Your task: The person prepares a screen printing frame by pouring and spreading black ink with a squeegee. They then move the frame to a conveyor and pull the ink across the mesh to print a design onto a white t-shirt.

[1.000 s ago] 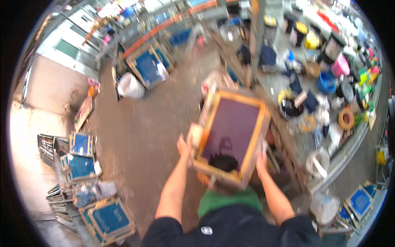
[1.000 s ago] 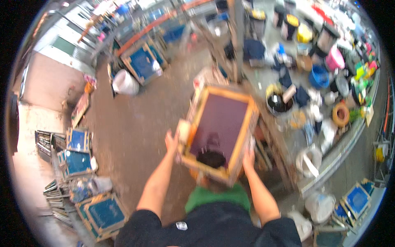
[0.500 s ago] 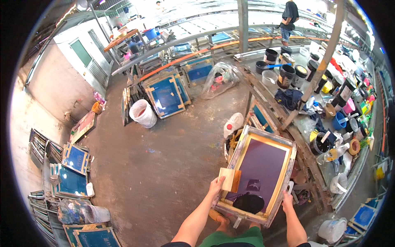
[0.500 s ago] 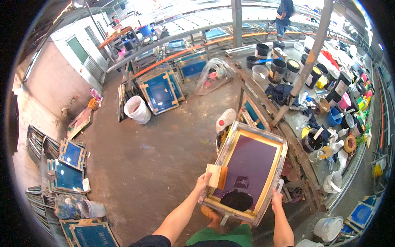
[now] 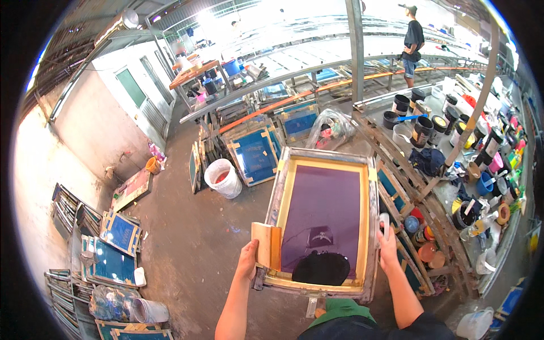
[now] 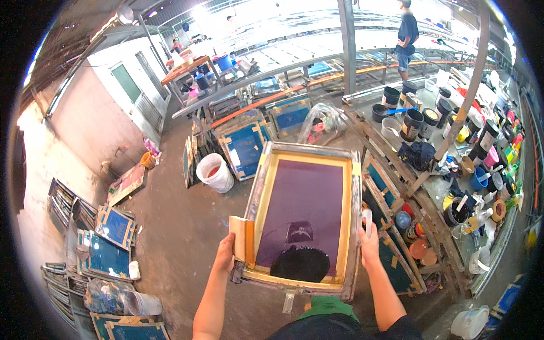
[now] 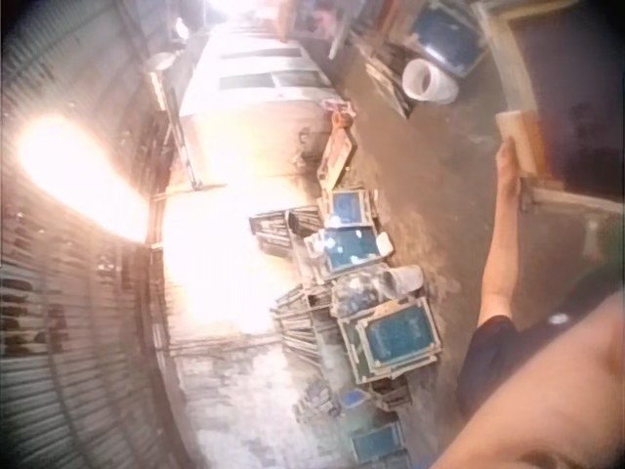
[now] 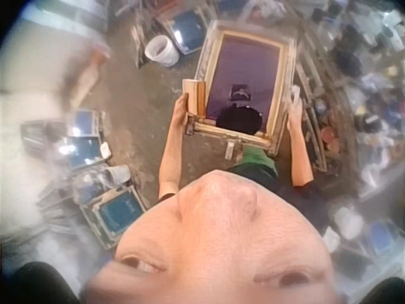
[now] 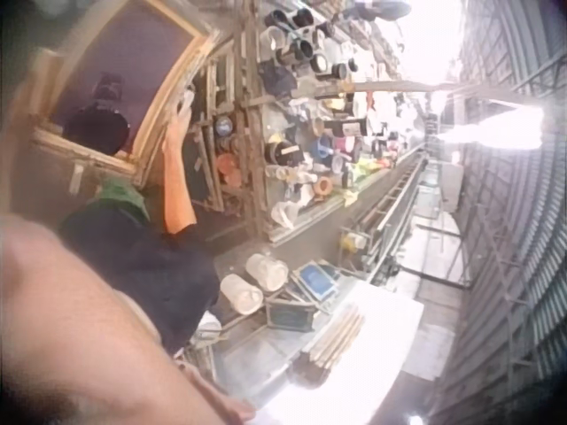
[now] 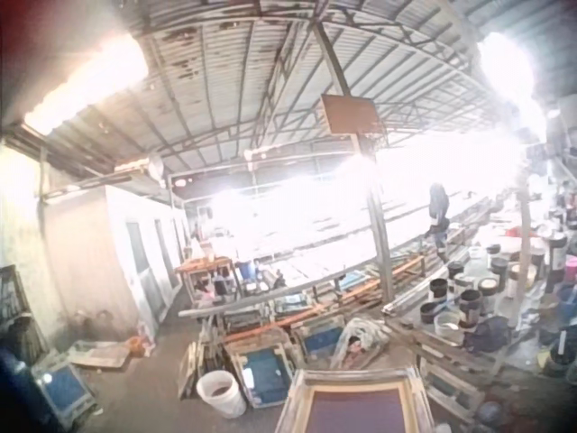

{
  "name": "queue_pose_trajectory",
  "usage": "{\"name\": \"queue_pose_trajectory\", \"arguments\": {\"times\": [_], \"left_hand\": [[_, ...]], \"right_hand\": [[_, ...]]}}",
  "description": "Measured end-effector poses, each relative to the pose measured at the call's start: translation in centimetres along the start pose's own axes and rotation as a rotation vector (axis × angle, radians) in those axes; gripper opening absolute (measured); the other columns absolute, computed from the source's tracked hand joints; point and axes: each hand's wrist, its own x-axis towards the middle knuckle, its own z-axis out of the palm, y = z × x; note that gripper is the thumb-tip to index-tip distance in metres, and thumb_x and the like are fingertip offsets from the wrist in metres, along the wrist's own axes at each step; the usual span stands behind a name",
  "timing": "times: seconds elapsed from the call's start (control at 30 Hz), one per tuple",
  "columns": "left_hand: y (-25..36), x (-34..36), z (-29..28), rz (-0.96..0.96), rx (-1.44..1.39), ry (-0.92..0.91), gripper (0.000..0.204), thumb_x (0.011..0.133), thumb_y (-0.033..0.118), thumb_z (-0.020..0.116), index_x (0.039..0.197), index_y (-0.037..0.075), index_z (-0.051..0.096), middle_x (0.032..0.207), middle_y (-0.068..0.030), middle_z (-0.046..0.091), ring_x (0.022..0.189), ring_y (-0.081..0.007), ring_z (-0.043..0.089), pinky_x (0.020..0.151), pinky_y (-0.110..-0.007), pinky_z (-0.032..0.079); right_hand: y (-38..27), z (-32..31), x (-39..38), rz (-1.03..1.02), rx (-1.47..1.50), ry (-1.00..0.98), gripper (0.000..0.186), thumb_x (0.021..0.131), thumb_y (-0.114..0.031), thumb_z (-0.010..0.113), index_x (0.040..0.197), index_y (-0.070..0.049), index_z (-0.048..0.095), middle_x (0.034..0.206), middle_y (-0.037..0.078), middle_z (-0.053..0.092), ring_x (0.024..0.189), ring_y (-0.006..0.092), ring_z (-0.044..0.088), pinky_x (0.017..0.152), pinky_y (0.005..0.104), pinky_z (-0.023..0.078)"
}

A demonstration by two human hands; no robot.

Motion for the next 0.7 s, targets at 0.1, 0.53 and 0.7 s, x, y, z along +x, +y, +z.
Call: {"name": "queue_pose_trajectory", "arguments": {"times": [0.1, 0.53, 0.7], "left_hand": [[5.0, 3.6, 0.7, 0.054, -0.015, -0.028, 0.056, 0.102, 0.049, 0.052, 0.124, -0.002, 0.06, 0.114, -0.0094, 0.07, 0.1, -0.0162, 0.068, 0.086, -0.031, 0.055], [20.1, 26.3, 4.9, -0.018, -0.385, -0.236, 0.063, 0.099, 0.062, 0.045, 0.094, 0.001, 0.062, 0.149, -0.0194, 0.045, 0.122, -0.0266, 0.058, 0.105, -0.04, 0.048], [21.5, 34.8, 6.4, -0.06, -0.331, -0.256, 0.06, 0.103, 0.054, 0.046, 0.133, 0.003, 0.055, 0.113, -0.0093, 0.068, 0.094, -0.0219, 0.069, 0.08, -0.036, 0.058]], "right_hand": [[-1.9, 2.5, 6.0, 0.055, 0.159, -0.017, 0.023, 0.1, -0.026, 0.062, 0.116, -0.01, 0.059, 0.112, 0.0, 0.057, 0.107, 0.0119, 0.05, 0.1, 0.0309, 0.034], [-16.9, 12.9, 25.5, 0.057, 0.449, -0.052, 0.041, 0.104, -0.045, 0.051, 0.075, -0.018, 0.041, 0.08, -0.002, 0.055, 0.08, 0.0163, 0.056, 0.077, 0.0333, 0.047], [-19.5, 15.2, 30.5, 0.026, 0.468, 0.006, 0.042, 0.104, -0.045, 0.051, 0.074, -0.018, 0.04, 0.079, -0.001, 0.055, 0.079, 0.0155, 0.056, 0.075, 0.0307, 0.047]]}}
